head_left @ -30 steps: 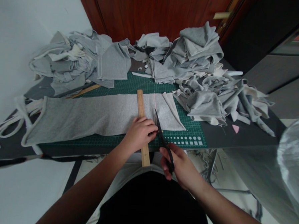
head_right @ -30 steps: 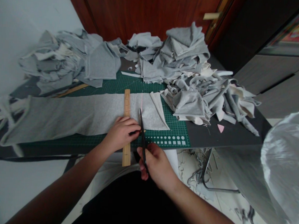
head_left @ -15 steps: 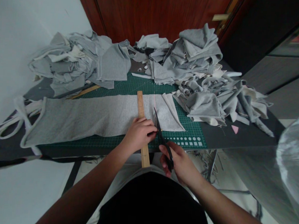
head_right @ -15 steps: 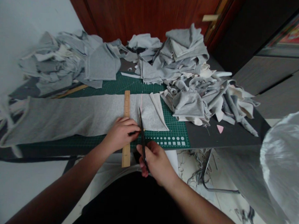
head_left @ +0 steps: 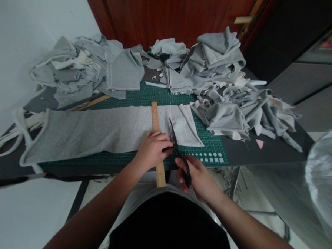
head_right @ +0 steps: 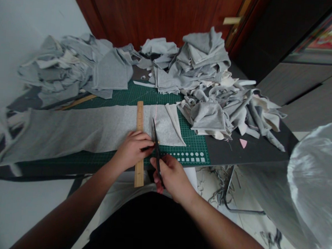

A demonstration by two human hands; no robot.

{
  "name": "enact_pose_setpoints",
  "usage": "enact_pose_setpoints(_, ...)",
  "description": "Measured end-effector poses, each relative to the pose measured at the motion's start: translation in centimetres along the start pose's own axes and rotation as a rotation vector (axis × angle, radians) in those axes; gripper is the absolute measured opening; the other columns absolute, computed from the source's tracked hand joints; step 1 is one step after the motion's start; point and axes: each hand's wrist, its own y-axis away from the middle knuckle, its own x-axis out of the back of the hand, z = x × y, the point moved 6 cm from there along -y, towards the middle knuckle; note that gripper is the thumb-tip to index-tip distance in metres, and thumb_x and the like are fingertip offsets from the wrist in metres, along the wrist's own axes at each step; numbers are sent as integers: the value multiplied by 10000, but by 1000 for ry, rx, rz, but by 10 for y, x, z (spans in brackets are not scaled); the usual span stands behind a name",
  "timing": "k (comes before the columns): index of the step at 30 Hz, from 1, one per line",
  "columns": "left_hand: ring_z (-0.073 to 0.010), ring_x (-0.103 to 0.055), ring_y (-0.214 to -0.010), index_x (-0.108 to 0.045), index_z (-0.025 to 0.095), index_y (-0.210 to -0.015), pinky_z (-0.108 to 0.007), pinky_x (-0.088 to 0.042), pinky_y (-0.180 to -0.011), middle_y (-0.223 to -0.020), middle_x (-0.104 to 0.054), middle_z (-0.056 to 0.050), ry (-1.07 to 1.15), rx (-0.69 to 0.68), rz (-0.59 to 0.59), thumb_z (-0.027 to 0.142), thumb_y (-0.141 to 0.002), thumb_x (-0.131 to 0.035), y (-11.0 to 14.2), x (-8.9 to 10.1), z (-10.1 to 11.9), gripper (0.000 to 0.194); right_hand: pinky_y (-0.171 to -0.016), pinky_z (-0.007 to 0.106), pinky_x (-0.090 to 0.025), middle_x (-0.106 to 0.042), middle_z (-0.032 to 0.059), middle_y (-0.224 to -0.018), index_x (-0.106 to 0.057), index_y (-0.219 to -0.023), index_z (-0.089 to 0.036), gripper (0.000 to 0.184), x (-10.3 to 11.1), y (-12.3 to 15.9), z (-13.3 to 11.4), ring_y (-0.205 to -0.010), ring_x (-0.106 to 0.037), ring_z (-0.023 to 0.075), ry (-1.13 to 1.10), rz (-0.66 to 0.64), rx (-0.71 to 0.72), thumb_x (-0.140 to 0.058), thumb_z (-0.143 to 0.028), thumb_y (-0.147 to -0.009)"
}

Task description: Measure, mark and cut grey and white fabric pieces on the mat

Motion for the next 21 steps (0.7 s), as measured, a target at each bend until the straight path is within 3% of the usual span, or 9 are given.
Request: enact_pose_setpoints(21, -213, -602, -915, -737, 215, -848, -395, -363, -816, -913, -733, 5, -20, -17, 15, 244, -928, -699, 1, -1, 0, 93, -288, 182, -338, -526, -99, -467, -471, -827, -227, 524, 0, -8, -10, -314, -439, 88, 9, 13, 10, -746, -654, -697)
